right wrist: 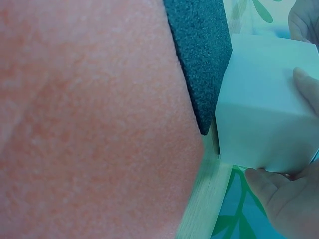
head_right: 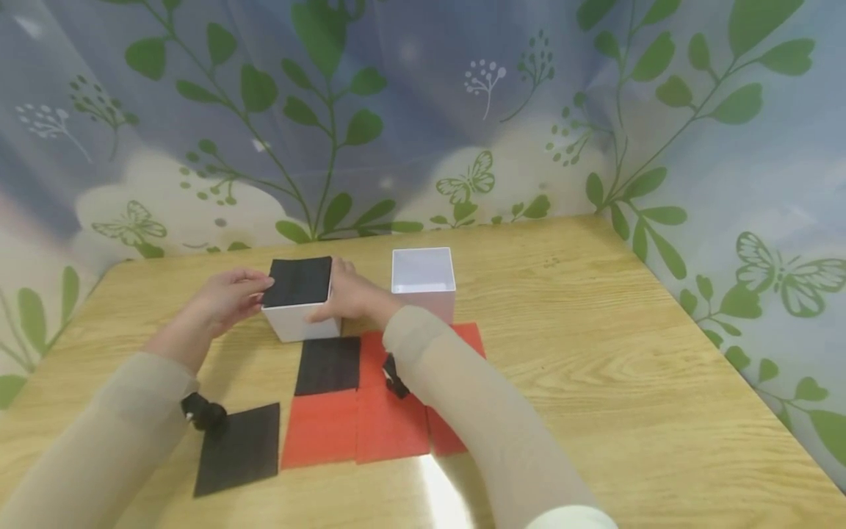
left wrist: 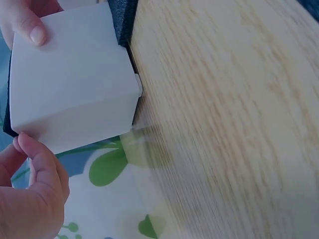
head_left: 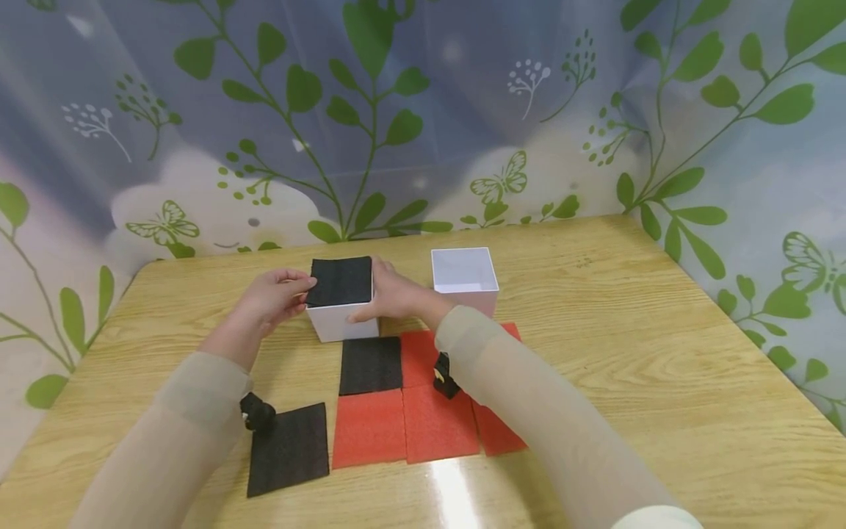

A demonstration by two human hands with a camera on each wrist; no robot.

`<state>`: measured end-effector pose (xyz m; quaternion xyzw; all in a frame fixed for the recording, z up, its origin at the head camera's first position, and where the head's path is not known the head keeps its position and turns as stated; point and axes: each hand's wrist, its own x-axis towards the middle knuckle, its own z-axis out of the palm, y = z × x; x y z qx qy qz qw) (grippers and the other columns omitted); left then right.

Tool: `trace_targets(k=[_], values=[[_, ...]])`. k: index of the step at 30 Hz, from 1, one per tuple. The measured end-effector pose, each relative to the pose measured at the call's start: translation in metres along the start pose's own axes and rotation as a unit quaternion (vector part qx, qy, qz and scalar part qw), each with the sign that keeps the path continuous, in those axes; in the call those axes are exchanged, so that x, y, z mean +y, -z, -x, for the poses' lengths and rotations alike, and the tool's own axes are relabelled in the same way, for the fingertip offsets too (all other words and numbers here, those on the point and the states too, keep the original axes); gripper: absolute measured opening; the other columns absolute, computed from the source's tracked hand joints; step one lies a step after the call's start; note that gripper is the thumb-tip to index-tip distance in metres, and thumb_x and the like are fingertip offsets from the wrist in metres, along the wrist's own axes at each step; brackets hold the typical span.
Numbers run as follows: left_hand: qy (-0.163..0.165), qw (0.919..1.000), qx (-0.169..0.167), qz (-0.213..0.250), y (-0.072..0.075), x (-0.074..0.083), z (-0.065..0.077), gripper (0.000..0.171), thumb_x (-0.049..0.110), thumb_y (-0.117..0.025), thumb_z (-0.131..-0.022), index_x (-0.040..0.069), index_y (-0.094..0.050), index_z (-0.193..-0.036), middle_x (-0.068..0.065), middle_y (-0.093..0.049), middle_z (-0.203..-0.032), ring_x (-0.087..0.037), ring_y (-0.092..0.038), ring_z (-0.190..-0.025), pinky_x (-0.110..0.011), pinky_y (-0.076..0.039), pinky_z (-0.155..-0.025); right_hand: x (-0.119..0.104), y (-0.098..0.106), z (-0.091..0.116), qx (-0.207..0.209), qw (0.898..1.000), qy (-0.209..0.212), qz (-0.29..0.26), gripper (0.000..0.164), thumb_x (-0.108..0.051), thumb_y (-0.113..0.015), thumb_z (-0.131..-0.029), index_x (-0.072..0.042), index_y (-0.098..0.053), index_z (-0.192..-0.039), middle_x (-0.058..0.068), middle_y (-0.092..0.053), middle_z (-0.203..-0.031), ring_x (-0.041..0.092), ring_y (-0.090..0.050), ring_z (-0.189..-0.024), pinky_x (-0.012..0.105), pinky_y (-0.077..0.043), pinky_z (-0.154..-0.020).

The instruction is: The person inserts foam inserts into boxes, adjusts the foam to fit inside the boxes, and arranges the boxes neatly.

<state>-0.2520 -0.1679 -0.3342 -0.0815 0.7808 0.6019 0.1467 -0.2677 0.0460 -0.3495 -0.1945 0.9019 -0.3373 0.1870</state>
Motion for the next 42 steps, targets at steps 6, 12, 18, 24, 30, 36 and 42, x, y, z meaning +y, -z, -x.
trace_targets(k=[6,12,18,24,30,36,42], values=[[-0.016,0.9987,0.016,-0.047,-0.001,0.000,0.000,0.031,0.020,-0.059,-0.093,0.000,-0.049,-0.115,-0.006,-0.049,-0.090,-0.009,-0.050,-0.070,-0.017,-0.050,-0.065,0.001,0.000,-0.002,0.001,1.000,0.002,0.005,0.118,-0.042,-0.076,-0.075,-0.001,0.009,-0.147,0.018,0.001,-0.154,0.025,-0.008,-0.141,0.036,-0.019,-0.111],[-0.042,0.9921,0.030,-0.115,-0.004,0.001,0.001,0.032,0.022,-0.059,-0.093,-0.001,-0.051,-0.114,-0.008,-0.049,-0.093,-0.016,-0.050,-0.081,-0.025,-0.051,-0.073,0.001,0.000,-0.001,-0.002,1.000,0.000,0.004,0.118,-0.042,-0.075,-0.075,-0.003,0.010,-0.148,0.016,0.001,-0.154,0.024,-0.008,-0.141,0.036,-0.019,-0.111],[-0.141,0.9524,0.063,-0.263,-0.006,0.002,0.005,0.024,0.023,-0.058,-0.093,0.001,-0.060,-0.103,-0.012,-0.057,-0.094,-0.022,-0.052,-0.078,-0.031,-0.048,-0.065,0.001,0.001,0.000,-0.001,1.000,0.003,0.006,0.118,-0.041,-0.075,-0.076,-0.001,0.009,-0.147,0.017,0.001,-0.154,0.024,-0.009,-0.140,0.035,-0.019,-0.111],[-0.270,0.8493,0.070,-0.448,-0.004,0.004,0.010,0.018,0.019,-0.061,-0.092,0.002,-0.067,-0.095,-0.014,-0.063,-0.095,-0.027,-0.058,-0.081,-0.040,-0.048,-0.066,0.001,0.002,0.000,0.000,1.000,0.004,0.008,0.118,-0.042,-0.075,-0.075,-0.001,0.009,-0.147,0.017,0.000,-0.154,0.024,-0.009,-0.140,0.035,-0.020,-0.111],[-0.280,0.8232,0.018,-0.494,0.009,0.006,0.014,0.040,0.025,-0.051,-0.097,0.002,-0.053,-0.130,-0.021,-0.046,-0.131,-0.039,-0.047,-0.116,-0.055,-0.040,-0.091,0.000,0.002,0.001,-0.005,1.000,0.001,0.006,0.118,-0.042,-0.075,-0.076,-0.002,0.010,-0.147,0.017,0.002,-0.154,0.025,-0.009,-0.140,0.036,-0.020,-0.111],[-0.290,0.7927,-0.024,-0.536,0.005,0.006,0.012,0.064,0.042,-0.041,-0.099,0.002,-0.025,-0.147,-0.020,-0.022,-0.150,-0.040,-0.021,-0.135,-0.054,-0.020,-0.107,0.001,0.002,0.000,-0.004,1.000,0.003,0.009,0.117,-0.042,-0.074,-0.076,-0.001,0.009,-0.147,0.017,0.000,-0.154,0.025,-0.011,-0.140,0.036,-0.021,-0.110],[-0.270,0.7776,-0.042,-0.566,-0.011,0.008,0.012,0.070,0.050,-0.037,-0.097,0.002,-0.023,-0.147,-0.020,-0.019,-0.151,-0.037,-0.020,-0.137,-0.053,-0.019,-0.108,-0.001,0.002,0.001,-0.007,1.000,0.009,0.009,0.116,-0.041,-0.074,-0.077,-0.001,0.009,-0.147,0.018,-0.003,-0.153,0.026,-0.016,-0.139,0.036,-0.025,-0.109]])
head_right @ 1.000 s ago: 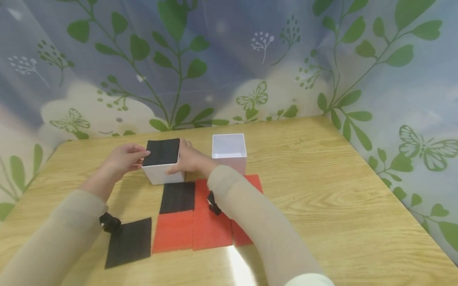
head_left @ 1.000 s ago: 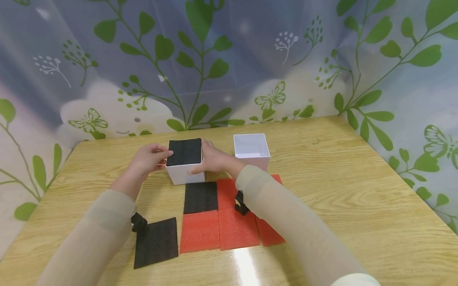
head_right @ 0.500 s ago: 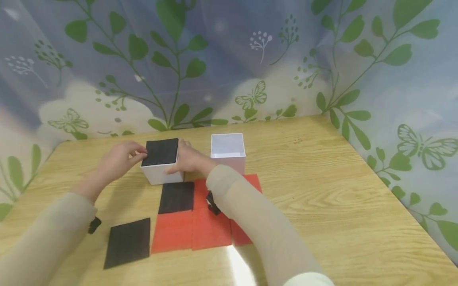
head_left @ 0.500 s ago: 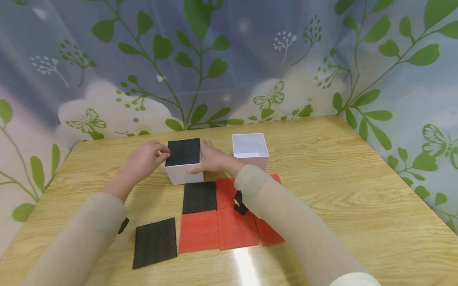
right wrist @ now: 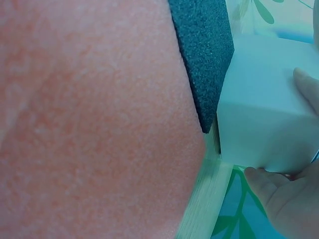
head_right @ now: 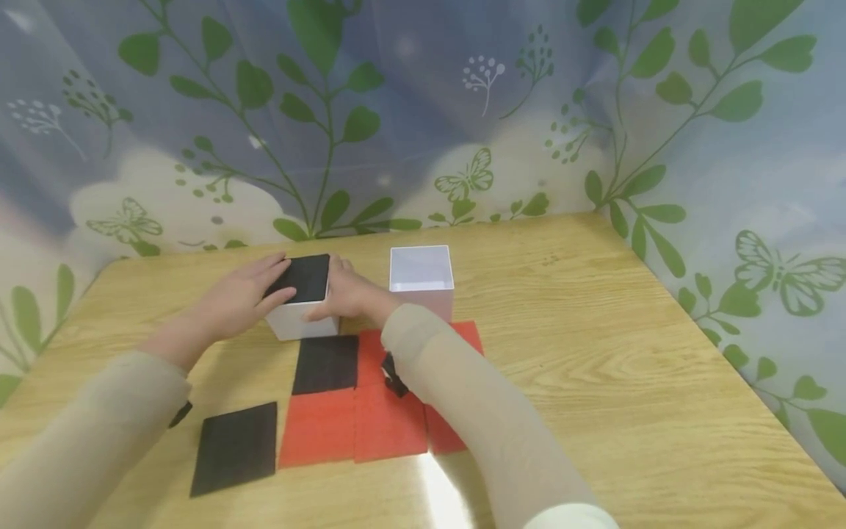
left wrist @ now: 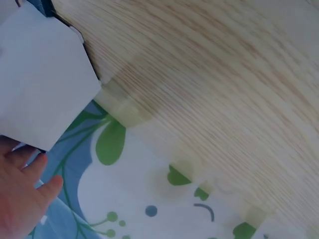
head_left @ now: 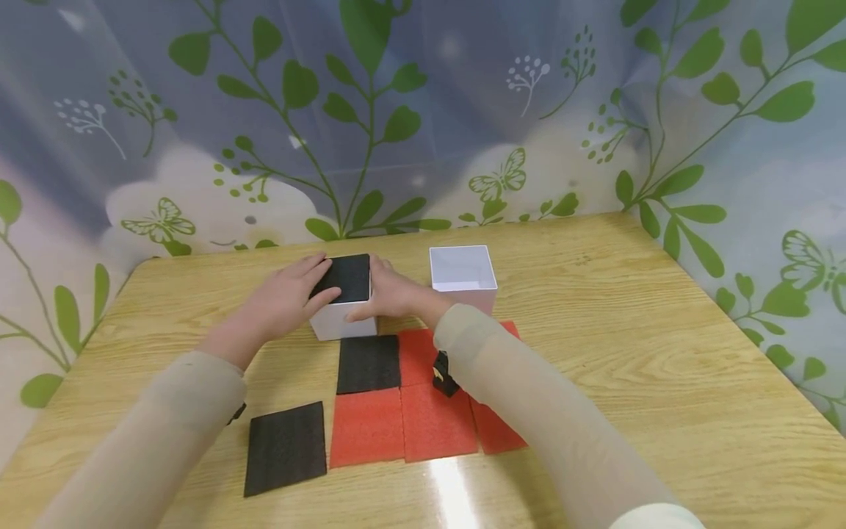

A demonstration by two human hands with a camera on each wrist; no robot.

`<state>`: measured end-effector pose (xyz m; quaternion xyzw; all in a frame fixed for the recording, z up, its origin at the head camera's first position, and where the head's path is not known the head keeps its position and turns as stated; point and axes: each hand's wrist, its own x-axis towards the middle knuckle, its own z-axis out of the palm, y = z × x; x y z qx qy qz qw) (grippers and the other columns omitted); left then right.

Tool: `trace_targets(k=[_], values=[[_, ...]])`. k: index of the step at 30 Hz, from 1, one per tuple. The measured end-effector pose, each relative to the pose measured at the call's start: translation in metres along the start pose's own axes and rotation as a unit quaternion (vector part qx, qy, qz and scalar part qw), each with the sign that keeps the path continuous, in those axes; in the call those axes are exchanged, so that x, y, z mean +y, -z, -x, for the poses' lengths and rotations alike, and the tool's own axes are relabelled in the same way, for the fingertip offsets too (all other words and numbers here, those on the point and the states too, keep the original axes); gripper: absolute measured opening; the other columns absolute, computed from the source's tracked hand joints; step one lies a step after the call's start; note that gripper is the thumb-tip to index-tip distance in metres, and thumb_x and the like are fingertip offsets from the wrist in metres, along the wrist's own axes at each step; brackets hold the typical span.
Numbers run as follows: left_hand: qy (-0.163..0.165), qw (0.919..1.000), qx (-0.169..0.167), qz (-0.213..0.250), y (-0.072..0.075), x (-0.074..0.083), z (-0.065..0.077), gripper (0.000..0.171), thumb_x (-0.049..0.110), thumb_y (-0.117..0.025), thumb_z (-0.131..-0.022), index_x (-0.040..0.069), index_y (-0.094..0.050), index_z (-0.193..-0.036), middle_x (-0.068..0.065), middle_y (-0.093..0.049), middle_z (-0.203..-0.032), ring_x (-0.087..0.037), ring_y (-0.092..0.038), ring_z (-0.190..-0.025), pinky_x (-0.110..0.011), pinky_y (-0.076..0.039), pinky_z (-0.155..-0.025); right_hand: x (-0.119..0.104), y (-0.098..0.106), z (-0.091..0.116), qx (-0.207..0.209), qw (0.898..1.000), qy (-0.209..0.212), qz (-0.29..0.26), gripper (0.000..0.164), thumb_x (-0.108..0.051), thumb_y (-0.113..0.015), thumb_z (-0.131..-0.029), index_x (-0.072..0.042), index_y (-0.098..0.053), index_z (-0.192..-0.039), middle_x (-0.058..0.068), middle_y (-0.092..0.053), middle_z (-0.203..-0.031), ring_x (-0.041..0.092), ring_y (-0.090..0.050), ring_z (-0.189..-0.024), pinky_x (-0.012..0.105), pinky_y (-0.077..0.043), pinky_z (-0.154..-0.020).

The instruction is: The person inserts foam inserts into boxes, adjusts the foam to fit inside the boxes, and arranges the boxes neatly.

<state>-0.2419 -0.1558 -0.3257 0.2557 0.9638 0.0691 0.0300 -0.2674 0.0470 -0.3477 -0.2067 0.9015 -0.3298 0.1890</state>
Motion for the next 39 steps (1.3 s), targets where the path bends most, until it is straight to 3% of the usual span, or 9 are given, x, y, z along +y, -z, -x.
trace_targets(k=[13,21,23,26,29,32,35,39], values=[[0.007,0.9997,0.002,0.022,-0.002,-0.004,-0.004,0.075,0.056,-0.033,-0.095,0.001,-0.028,-0.146,-0.021,-0.023,-0.149,-0.040,-0.026,-0.133,-0.052,-0.023,-0.106,0.001,0.000,0.000,-0.002,1.000,-0.002,-0.009,0.116,-0.042,-0.073,-0.078,-0.003,0.012,-0.147,0.016,0.001,-0.154,0.025,-0.012,-0.140,0.036,-0.023,-0.109],[-0.005,0.9995,0.014,-0.029,0.000,0.001,-0.009,0.073,0.057,-0.033,-0.095,0.002,-0.036,-0.143,-0.020,-0.032,-0.146,-0.034,-0.031,-0.133,-0.056,-0.019,-0.106,0.003,-0.001,-0.001,-0.002,1.000,-0.002,-0.009,0.117,-0.043,-0.073,-0.077,-0.003,0.011,-0.147,0.016,0.001,-0.154,0.025,-0.011,-0.140,0.036,-0.023,-0.109],[-0.027,0.9986,0.027,-0.037,-0.001,0.007,-0.007,0.071,0.056,-0.036,-0.095,0.003,-0.038,-0.142,-0.019,-0.034,-0.145,-0.033,-0.032,-0.133,-0.056,-0.020,-0.106,0.003,-0.001,-0.001,0.001,1.000,0.007,-0.014,0.114,-0.040,-0.074,-0.077,-0.003,0.007,-0.148,0.017,-0.005,-0.153,0.026,-0.019,-0.137,0.036,-0.027,-0.107],[-0.091,0.9923,0.068,-0.048,-0.005,0.019,-0.004,0.065,0.053,-0.044,-0.094,0.003,-0.047,-0.136,-0.017,-0.040,-0.141,-0.032,-0.036,-0.130,-0.055,-0.024,-0.104,0.003,-0.001,-0.001,0.005,0.999,0.034,-0.025,0.101,-0.033,-0.075,-0.078,-0.003,-0.006,-0.146,0.018,-0.017,-0.146,0.026,-0.029,-0.130,0.036,-0.035,-0.102],[-0.165,0.9759,0.128,-0.063,-0.009,0.029,0.000,0.051,0.045,-0.055,-0.092,0.005,-0.061,-0.122,-0.015,-0.051,-0.131,-0.030,-0.046,-0.121,-0.052,-0.032,-0.100,0.003,0.000,-0.002,0.008,0.999,0.046,-0.016,0.091,-0.028,-0.071,-0.083,-0.001,-0.009,-0.145,0.020,-0.019,-0.145,0.027,-0.028,-0.129,0.037,-0.035,-0.101],[-0.212,0.9574,0.182,-0.074,-0.014,0.035,0.003,0.036,0.038,-0.062,-0.088,0.007,-0.068,-0.106,-0.012,-0.060,-0.118,-0.029,-0.053,-0.109,-0.048,-0.040,-0.093,0.003,0.000,-0.002,0.008,0.999,0.034,-0.003,0.094,-0.027,-0.067,-0.085,0.001,-0.001,-0.146,0.022,-0.013,-0.149,0.028,-0.023,-0.134,0.037,-0.030,-0.105],[-0.224,0.9502,0.205,-0.071,-0.018,0.038,0.005,0.029,0.032,-0.066,-0.085,0.008,-0.069,-0.100,-0.010,-0.062,-0.110,-0.028,-0.057,-0.102,-0.045,-0.043,-0.088,0.003,-0.001,-0.002,0.008,1.000,0.025,-0.002,0.099,-0.026,-0.067,-0.083,0.002,0.004,-0.146,0.023,-0.010,-0.150,0.028,-0.020,-0.136,0.036,-0.027,-0.107],[-0.211,0.9546,0.203,-0.054,-0.021,0.041,0.007,0.030,0.030,-0.067,-0.085,0.006,-0.068,-0.103,-0.010,-0.061,-0.108,-0.027,-0.058,-0.099,-0.042,-0.047,-0.087,0.003,-0.001,-0.002,0.007,1.000,0.021,-0.003,0.104,-0.025,-0.069,-0.081,0.003,0.006,-0.146,0.023,-0.006,-0.151,0.027,-0.017,-0.138,0.035,-0.024,-0.109]])
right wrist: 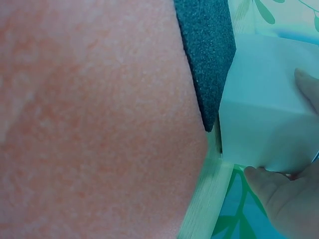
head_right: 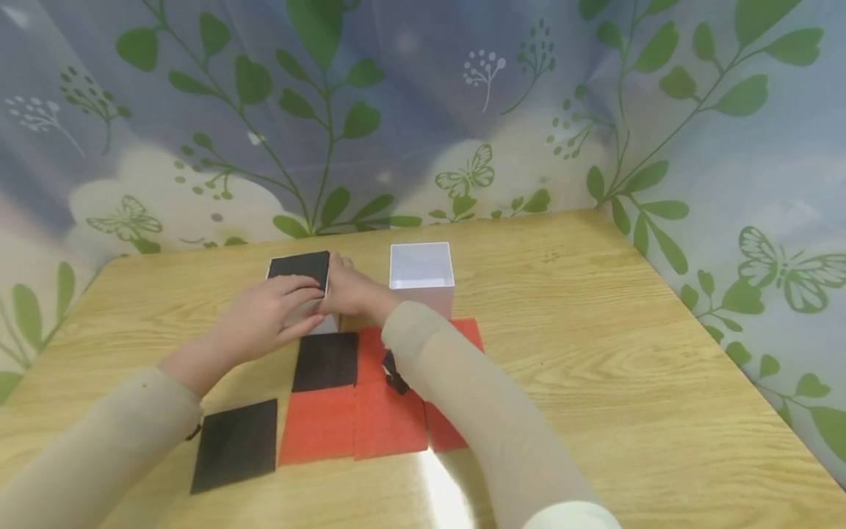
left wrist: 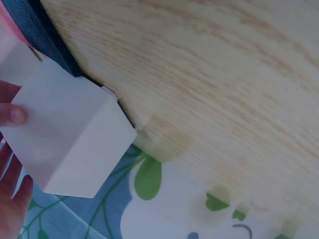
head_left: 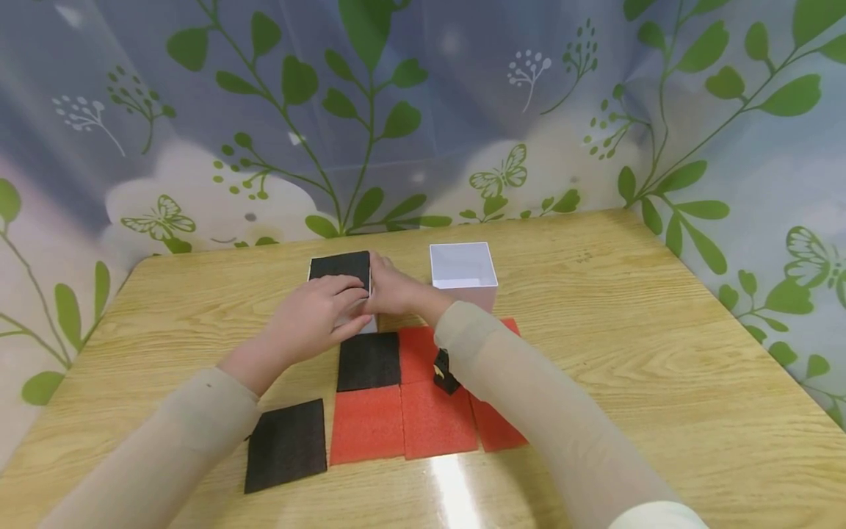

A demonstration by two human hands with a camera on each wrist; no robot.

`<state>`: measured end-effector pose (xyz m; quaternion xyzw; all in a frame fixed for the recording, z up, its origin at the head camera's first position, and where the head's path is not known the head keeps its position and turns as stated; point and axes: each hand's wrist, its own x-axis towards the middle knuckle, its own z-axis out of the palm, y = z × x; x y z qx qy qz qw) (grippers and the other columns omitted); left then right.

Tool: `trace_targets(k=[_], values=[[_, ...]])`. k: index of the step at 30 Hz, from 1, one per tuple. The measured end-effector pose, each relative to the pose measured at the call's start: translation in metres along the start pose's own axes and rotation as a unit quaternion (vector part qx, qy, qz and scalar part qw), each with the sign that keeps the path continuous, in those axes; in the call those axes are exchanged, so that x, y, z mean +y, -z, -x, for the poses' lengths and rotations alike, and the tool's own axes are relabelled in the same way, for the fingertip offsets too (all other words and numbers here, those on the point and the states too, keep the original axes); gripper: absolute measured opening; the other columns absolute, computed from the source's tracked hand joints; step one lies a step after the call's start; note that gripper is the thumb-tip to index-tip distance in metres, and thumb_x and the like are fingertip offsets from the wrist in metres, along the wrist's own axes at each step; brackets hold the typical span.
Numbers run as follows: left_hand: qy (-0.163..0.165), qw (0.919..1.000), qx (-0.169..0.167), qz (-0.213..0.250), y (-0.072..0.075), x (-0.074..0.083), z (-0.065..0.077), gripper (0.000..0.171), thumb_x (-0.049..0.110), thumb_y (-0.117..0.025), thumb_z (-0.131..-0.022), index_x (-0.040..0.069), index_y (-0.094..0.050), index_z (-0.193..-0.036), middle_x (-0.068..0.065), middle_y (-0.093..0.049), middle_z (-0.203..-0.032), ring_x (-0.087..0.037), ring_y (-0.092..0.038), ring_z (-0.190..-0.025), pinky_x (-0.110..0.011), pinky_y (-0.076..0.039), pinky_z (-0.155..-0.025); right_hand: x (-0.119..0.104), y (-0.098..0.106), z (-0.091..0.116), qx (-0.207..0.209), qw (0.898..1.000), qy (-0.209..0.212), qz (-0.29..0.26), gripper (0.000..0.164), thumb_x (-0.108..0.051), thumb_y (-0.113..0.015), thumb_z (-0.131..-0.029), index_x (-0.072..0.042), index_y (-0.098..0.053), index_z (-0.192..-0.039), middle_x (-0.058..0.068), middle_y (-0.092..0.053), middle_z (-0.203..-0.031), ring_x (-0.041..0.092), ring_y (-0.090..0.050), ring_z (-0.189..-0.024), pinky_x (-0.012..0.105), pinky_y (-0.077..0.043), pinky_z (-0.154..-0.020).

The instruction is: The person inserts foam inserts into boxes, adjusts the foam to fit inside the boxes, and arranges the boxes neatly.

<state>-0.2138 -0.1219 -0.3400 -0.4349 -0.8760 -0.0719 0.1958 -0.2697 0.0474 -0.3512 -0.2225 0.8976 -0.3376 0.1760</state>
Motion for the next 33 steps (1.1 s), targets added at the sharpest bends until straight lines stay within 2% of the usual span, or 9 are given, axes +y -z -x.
trace_targets(k=[6,10,11,13,15,18,22,27,33], values=[[0.040,0.9988,-0.021,0.017,-0.001,0.002,0.002,0.035,0.031,-0.067,-0.085,0.005,-0.066,-0.108,-0.011,-0.059,-0.112,-0.026,-0.057,-0.100,-0.040,-0.050,-0.082,-0.001,0.000,0.000,-0.006,1.000,-0.006,0.012,0.104,-0.029,-0.068,-0.083,0.001,0.009,-0.147,0.021,-0.002,-0.153,0.027,-0.012,-0.139,0.036,-0.022,-0.110],[0.052,0.9983,-0.021,0.016,-0.001,0.001,-0.001,0.040,0.034,-0.065,-0.086,0.002,-0.065,-0.110,-0.013,-0.059,-0.113,-0.028,-0.057,-0.102,-0.043,-0.048,-0.086,-0.002,0.001,0.000,-0.010,1.000,-0.006,0.015,0.101,-0.031,-0.066,-0.086,0.001,0.009,-0.147,0.021,-0.002,-0.153,0.027,-0.013,-0.139,0.037,-0.023,-0.110],[0.062,0.9976,-0.025,0.015,0.000,0.001,-0.004,0.043,0.037,-0.064,-0.087,0.002,-0.064,-0.113,-0.014,-0.058,-0.116,-0.029,-0.056,-0.105,-0.045,-0.046,-0.088,-0.002,0.002,0.000,-0.007,1.000,-0.004,0.014,0.098,-0.031,-0.065,-0.086,0.001,0.006,-0.147,0.022,-0.006,-0.152,0.027,-0.017,-0.138,0.036,-0.024,-0.109],[0.093,0.9944,-0.048,0.012,0.001,-0.001,-0.010,0.057,0.046,-0.058,-0.089,0.001,-0.058,-0.123,-0.016,-0.054,-0.125,-0.032,-0.051,-0.113,-0.049,-0.041,-0.094,-0.001,0.003,-0.001,0.000,1.000,0.006,0.016,0.091,-0.026,-0.065,-0.087,0.001,0.000,-0.146,0.023,-0.014,-0.148,0.027,-0.024,-0.134,0.035,-0.028,-0.107],[0.128,0.9880,-0.086,0.006,0.002,-0.002,-0.017,0.074,0.059,-0.050,-0.088,0.001,-0.048,-0.134,-0.016,-0.045,-0.136,-0.034,-0.043,-0.123,-0.053,-0.035,-0.099,0.000,0.003,-0.002,0.008,1.000,0.016,0.018,0.087,-0.022,-0.066,-0.087,0.002,-0.005,-0.145,0.023,-0.022,-0.143,0.027,-0.029,-0.130,0.034,-0.030,-0.105],[0.155,0.9769,-0.147,-0.007,0.001,-0.005,-0.025,0.094,0.074,-0.039,-0.082,0.005,-0.033,-0.144,-0.013,-0.031,-0.147,-0.034,-0.030,-0.132,-0.056,-0.027,-0.103,0.000,0.002,-0.004,0.012,0.999,0.032,0.034,0.088,-0.021,-0.067,-0.086,0.001,-0.006,-0.146,0.022,-0.021,-0.144,0.028,-0.026,-0.131,0.033,-0.028,-0.107],[0.151,0.9718,-0.180,-0.013,-0.003,-0.010,-0.030,0.104,0.082,-0.036,-0.076,0.008,-0.027,-0.147,-0.010,-0.025,-0.151,-0.032,-0.024,-0.136,-0.058,-0.023,-0.104,-0.001,0.001,-0.003,-0.002,0.999,0.025,0.049,0.094,-0.026,-0.065,-0.088,0.002,0.003,-0.147,0.022,-0.005,-0.152,0.029,-0.011,-0.139,0.035,-0.019,-0.111],[0.153,0.9709,-0.184,-0.006,-0.005,-0.013,-0.033,0.106,0.082,-0.040,-0.073,0.008,-0.027,-0.147,-0.010,-0.027,-0.150,-0.031,-0.025,-0.135,-0.058,-0.022,-0.104,-0.002,0.002,-0.002,-0.002,0.999,0.013,0.052,0.095,-0.027,-0.064,-0.088,0.003,0.005,-0.146,0.023,-0.006,-0.151,0.028,-0.016,-0.138,0.034,-0.023,-0.110],[0.156,0.9717,-0.177,0.002,-0.006,-0.014,-0.033,0.103,0.079,-0.046,-0.074,0.005,-0.033,-0.144,-0.012,-0.034,-0.146,-0.031,-0.026,-0.134,-0.057,-0.023,-0.104,0.000,0.002,-0.003,0.004,0.998,0.023,0.051,0.094,-0.025,-0.065,-0.086,0.005,0.002,-0.146,0.024,-0.013,-0.149,0.029,-0.020,-0.136,0.034,-0.024,-0.109]])
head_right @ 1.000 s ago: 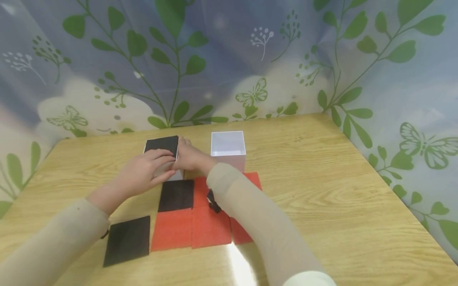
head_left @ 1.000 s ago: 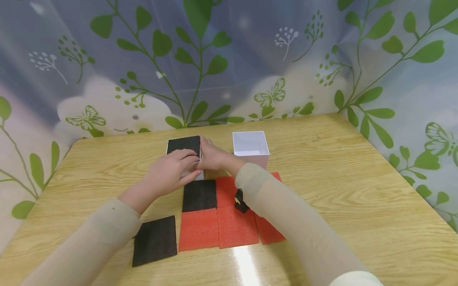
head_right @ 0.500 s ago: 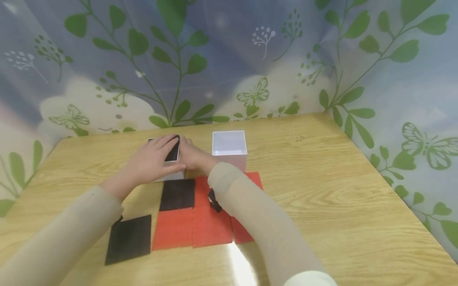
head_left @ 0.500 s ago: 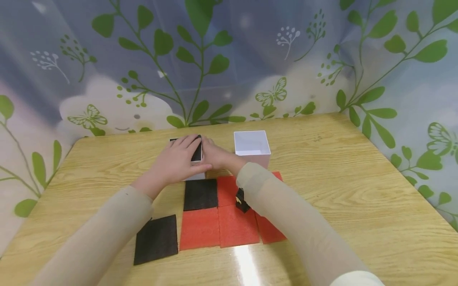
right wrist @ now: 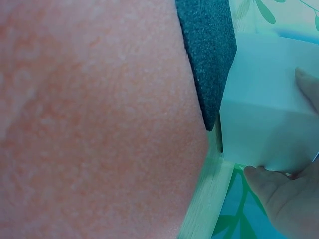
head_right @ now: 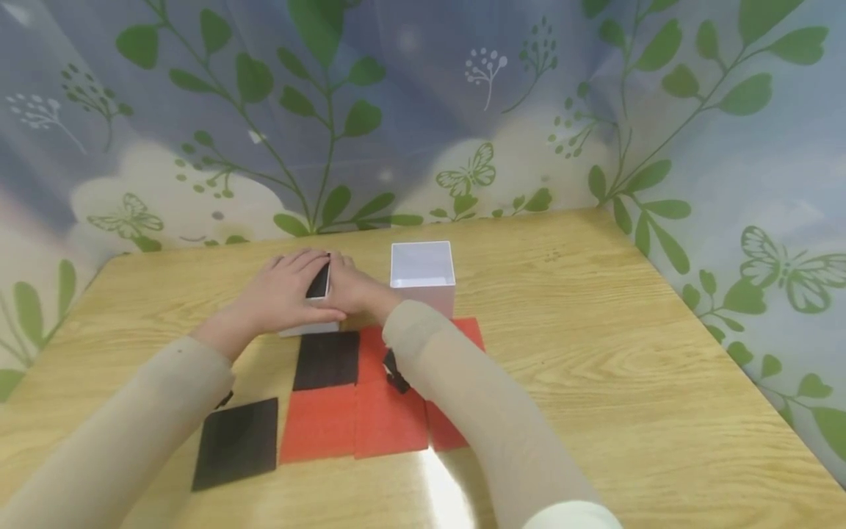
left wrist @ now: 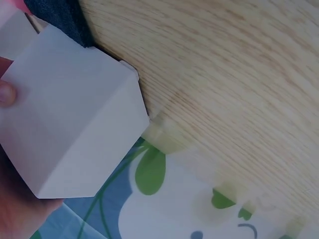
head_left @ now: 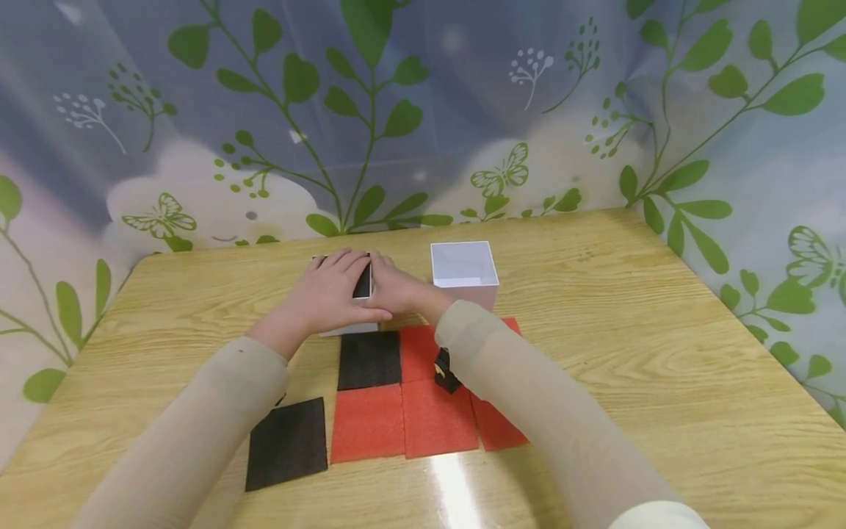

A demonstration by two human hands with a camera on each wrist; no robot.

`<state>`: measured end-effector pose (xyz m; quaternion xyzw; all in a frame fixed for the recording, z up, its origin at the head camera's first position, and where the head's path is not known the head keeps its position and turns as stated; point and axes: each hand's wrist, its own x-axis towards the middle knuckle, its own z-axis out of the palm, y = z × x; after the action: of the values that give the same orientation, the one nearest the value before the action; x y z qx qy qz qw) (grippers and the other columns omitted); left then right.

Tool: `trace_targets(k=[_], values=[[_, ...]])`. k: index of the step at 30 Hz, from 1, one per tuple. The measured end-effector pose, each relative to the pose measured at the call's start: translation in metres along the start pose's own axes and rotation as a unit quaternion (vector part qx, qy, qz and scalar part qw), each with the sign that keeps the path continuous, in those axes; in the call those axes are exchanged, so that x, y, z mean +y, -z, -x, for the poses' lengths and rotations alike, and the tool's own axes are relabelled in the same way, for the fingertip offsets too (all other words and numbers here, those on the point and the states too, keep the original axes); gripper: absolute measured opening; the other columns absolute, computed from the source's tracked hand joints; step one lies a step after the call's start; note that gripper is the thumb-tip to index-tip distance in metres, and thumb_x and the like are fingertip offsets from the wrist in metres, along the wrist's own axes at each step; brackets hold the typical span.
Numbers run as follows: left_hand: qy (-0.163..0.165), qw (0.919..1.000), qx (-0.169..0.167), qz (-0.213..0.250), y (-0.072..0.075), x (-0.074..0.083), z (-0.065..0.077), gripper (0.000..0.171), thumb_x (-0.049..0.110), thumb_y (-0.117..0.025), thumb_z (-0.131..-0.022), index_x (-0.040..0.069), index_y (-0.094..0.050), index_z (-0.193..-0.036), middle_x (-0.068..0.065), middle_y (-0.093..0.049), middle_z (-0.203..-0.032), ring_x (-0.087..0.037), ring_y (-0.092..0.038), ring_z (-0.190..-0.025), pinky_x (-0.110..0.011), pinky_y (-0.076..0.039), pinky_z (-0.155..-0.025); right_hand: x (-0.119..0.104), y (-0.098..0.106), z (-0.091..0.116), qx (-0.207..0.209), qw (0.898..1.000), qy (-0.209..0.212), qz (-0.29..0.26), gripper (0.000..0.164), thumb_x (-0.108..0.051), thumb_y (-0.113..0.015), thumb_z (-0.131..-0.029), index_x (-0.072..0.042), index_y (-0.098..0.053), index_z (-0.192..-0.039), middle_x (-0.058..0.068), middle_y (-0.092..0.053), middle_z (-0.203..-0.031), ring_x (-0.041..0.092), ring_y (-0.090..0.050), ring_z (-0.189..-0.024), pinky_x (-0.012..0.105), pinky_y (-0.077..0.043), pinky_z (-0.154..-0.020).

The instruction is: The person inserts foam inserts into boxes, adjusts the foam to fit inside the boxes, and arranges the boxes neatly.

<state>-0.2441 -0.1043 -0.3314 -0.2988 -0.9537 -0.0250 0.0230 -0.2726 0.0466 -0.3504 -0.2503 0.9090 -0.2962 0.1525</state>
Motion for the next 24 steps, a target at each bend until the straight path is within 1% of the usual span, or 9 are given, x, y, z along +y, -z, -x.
trace_targets(k=[7,8,10,12,14,16,18,21,24], values=[[0.000,1.0000,-0.007,0.007,-0.003,0.000,0.001,0.102,0.076,-0.047,-0.076,0.002,-0.032,-0.144,-0.014,-0.033,-0.146,-0.033,-0.027,-0.134,-0.056,-0.024,-0.104,0.001,-0.001,0.000,-0.006,1.000,-0.010,-0.005,0.100,-0.029,-0.066,-0.086,0.005,0.007,-0.145,0.025,-0.006,-0.151,0.028,-0.014,-0.139,0.034,-0.021,-0.110],[0.001,0.9999,-0.008,0.007,-0.003,0.000,0.002,0.102,0.076,-0.047,-0.077,0.002,-0.032,-0.144,-0.014,-0.032,-0.146,-0.033,-0.028,-0.134,-0.056,-0.024,-0.104,0.001,-0.001,-0.001,-0.006,1.000,-0.011,-0.007,0.100,-0.030,-0.066,-0.086,0.005,0.007,-0.146,0.025,-0.007,-0.151,0.028,-0.015,-0.139,0.034,-0.021,-0.110],[0.006,0.9999,-0.009,0.003,-0.005,0.001,0.004,0.102,0.076,-0.045,-0.077,0.001,-0.031,-0.144,-0.014,-0.032,-0.147,-0.033,-0.028,-0.134,-0.055,-0.023,-0.105,0.001,-0.001,0.000,-0.005,1.000,-0.011,-0.011,0.101,-0.032,-0.067,-0.085,0.005,0.006,-0.146,0.024,-0.008,-0.150,0.028,-0.017,-0.138,0.034,-0.023,-0.110],[0.015,0.9999,-0.005,-0.006,-0.006,0.003,0.008,0.101,0.076,-0.044,-0.078,0.000,-0.033,-0.143,-0.014,-0.032,-0.146,-0.033,-0.029,-0.133,-0.055,-0.023,-0.105,0.000,-0.002,0.001,-0.009,1.000,-0.015,-0.018,0.104,-0.036,-0.067,-0.084,0.003,0.007,-0.146,0.023,-0.006,-0.151,0.028,-0.016,-0.138,0.035,-0.022,-0.110],[0.022,0.9997,0.007,-0.014,-0.007,0.007,0.014,0.097,0.074,-0.045,-0.080,0.000,-0.037,-0.141,-0.016,-0.035,-0.145,-0.033,-0.032,-0.132,-0.055,-0.025,-0.104,0.000,-0.002,0.001,-0.015,0.999,-0.022,-0.028,0.107,-0.039,-0.067,-0.083,0.001,0.009,-0.147,0.022,-0.003,-0.152,0.028,-0.013,-0.139,0.036,-0.022,-0.110],[0.019,0.9992,0.031,-0.018,-0.007,0.012,0.021,0.087,0.068,-0.049,-0.082,0.000,-0.045,-0.136,-0.017,-0.041,-0.140,-0.034,-0.038,-0.127,-0.054,-0.030,-0.102,-0.001,-0.002,0.003,-0.022,0.999,-0.030,-0.040,0.110,-0.042,-0.068,-0.082,-0.001,0.012,-0.146,0.020,0.003,-0.153,0.027,-0.009,-0.140,0.038,-0.020,-0.111],[0.010,0.9980,0.060,-0.015,-0.007,0.016,0.028,0.074,0.060,-0.054,-0.085,0.001,-0.053,-0.130,-0.017,-0.047,-0.133,-0.033,-0.045,-0.121,-0.052,-0.036,-0.099,-0.001,-0.001,0.004,-0.024,0.998,-0.034,-0.050,0.112,-0.042,-0.068,-0.082,-0.002,0.014,-0.146,0.019,0.006,-0.153,0.027,-0.006,-0.141,0.038,-0.019,-0.111],[-0.011,0.9951,0.098,-0.007,-0.006,0.020,0.035,0.059,0.051,-0.059,-0.086,0.003,-0.060,-0.121,-0.016,-0.053,-0.125,-0.032,-0.052,-0.111,-0.048,-0.043,-0.093,0.000,0.000,0.005,-0.023,0.998,-0.033,-0.056,0.112,-0.040,-0.068,-0.082,-0.002,0.015,-0.146,0.019,0.007,-0.153,0.027,-0.009,-0.140,0.039,-0.021,-0.110],[-0.016,0.9940,0.108,0.001,-0.006,0.022,0.038,0.054,0.047,-0.061,-0.087,0.003,-0.061,-0.118,-0.015,-0.054,-0.122,-0.030,-0.054,-0.108,-0.045,-0.045,-0.091,0.001,-0.001,0.004,-0.022,0.998,-0.032,-0.053,0.111,-0.039,-0.069,-0.082,-0.002,0.014,-0.146,0.019,0.006,-0.153,0.027,-0.010,-0.140,0.039,-0.022,-0.110]])
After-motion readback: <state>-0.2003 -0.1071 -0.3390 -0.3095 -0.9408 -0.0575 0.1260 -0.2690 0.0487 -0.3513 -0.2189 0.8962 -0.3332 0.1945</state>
